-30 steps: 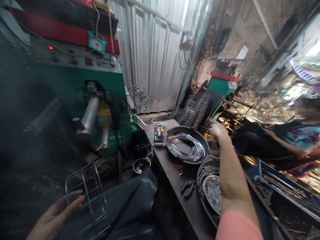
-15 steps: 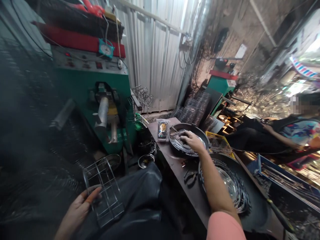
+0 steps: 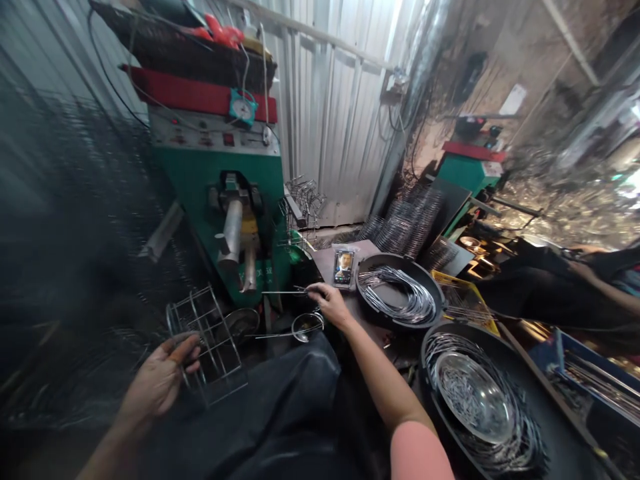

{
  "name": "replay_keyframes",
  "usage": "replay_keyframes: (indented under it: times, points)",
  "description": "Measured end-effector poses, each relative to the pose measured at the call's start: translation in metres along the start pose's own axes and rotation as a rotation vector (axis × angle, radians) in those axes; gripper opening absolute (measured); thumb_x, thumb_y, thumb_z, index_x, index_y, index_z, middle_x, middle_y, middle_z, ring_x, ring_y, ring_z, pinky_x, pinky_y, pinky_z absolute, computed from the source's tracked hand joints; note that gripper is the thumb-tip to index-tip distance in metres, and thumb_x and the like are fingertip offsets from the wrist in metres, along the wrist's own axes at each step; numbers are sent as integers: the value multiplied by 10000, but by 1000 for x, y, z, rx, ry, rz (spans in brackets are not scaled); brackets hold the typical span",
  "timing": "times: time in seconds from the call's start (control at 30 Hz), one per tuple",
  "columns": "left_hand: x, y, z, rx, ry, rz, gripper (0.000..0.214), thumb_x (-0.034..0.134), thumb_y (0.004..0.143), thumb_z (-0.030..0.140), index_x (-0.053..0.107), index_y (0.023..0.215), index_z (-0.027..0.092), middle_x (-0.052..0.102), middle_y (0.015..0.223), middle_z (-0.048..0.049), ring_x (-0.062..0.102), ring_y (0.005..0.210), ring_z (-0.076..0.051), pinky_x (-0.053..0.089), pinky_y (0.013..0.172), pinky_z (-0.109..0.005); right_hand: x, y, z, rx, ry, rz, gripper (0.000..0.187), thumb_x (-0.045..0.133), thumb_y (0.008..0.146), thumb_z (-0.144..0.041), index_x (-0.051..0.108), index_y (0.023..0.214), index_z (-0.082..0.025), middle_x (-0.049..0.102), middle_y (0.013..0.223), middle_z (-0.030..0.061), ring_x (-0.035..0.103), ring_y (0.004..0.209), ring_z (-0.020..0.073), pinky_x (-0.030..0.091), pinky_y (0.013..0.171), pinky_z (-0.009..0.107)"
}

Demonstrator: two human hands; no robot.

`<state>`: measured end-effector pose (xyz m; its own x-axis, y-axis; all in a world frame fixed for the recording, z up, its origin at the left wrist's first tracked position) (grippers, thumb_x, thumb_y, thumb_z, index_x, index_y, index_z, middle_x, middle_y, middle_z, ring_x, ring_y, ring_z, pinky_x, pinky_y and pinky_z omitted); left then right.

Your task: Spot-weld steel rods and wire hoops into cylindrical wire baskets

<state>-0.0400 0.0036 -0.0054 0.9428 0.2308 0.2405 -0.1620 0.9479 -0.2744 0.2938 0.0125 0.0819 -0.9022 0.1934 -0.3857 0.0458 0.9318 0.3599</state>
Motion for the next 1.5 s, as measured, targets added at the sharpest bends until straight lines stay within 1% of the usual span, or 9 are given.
replay_keyframes:
  times: [0.07,0.17,0.27,0.43,0.6,0.73,0.93,1.07,1.5]
  points:
    - [5,13,-3,4,23,-17,423,785,424,396,630,755,182,546,664,25,481,594,-93,399,482,-191,18,5,7,-65,-21,2,144,551,784,-286,648,837,-193,659,843,28,585,816,159,424,784,286]
    - [9,27,-15,-35,21,-11,460,786,409,417,628,769,180,546,688,24,478,605,-89,388,489,-188,39,10,22,-116,-62,27,137,544,807,-277,654,836,-200,662,831,38,588,809,163,428,772,290]
    - [13,37,-26,-74,12,-5,483,794,387,413,624,771,173,547,737,17,472,613,-83,371,477,-179,54,15,33,-135,-98,39,140,533,829,-273,654,856,-210,662,857,39,585,842,166,419,793,299]
    - [22,49,-29,-81,6,-57,460,791,415,392,621,777,166,531,734,17,438,582,-69,323,435,-160,70,24,39,-166,-158,4,136,531,840,-266,652,870,-212,659,841,33,579,830,164,403,799,306]
    - [30,55,-25,-72,15,-90,442,772,449,407,613,778,158,495,666,27,417,556,-67,283,408,-151,72,32,45,-181,-155,-5,155,512,851,-286,651,865,-219,645,829,31,569,830,168,402,778,302]
    - [31,60,-21,-69,11,-86,430,762,466,407,607,778,155,488,659,27,401,538,-63,259,392,-150,74,40,49,-193,-140,-24,159,507,852,-290,649,864,-220,642,844,32,566,824,168,406,768,299]
    - [32,64,-22,-94,7,-99,400,762,486,385,611,775,152,490,636,25,395,522,-60,260,393,-151,87,51,47,-217,-169,-78,172,496,859,-307,647,877,-226,640,846,36,564,840,177,400,776,312]
    - [33,66,-22,-108,3,-102,417,768,466,395,606,764,151,488,634,26,380,510,-54,239,380,-148,94,55,45,-251,-200,-109,179,491,864,-313,647,871,-225,639,832,34,565,818,175,391,775,318]
    - [37,77,-18,-107,-25,-92,431,777,439,387,600,754,151,479,639,32,370,499,-48,220,361,-143,94,68,55,-251,-201,-98,194,489,860,-338,649,881,-228,633,831,33,559,817,173,407,764,309]
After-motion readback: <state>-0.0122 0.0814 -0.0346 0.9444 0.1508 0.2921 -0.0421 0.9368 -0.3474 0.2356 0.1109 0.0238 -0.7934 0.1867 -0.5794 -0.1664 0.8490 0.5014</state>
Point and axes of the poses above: each hand's wrist, its own y-axis towards the middle knuckle, its own x-axis out of the palm, z = x × y, the point moved 10 cm from there along y, towards the middle knuckle
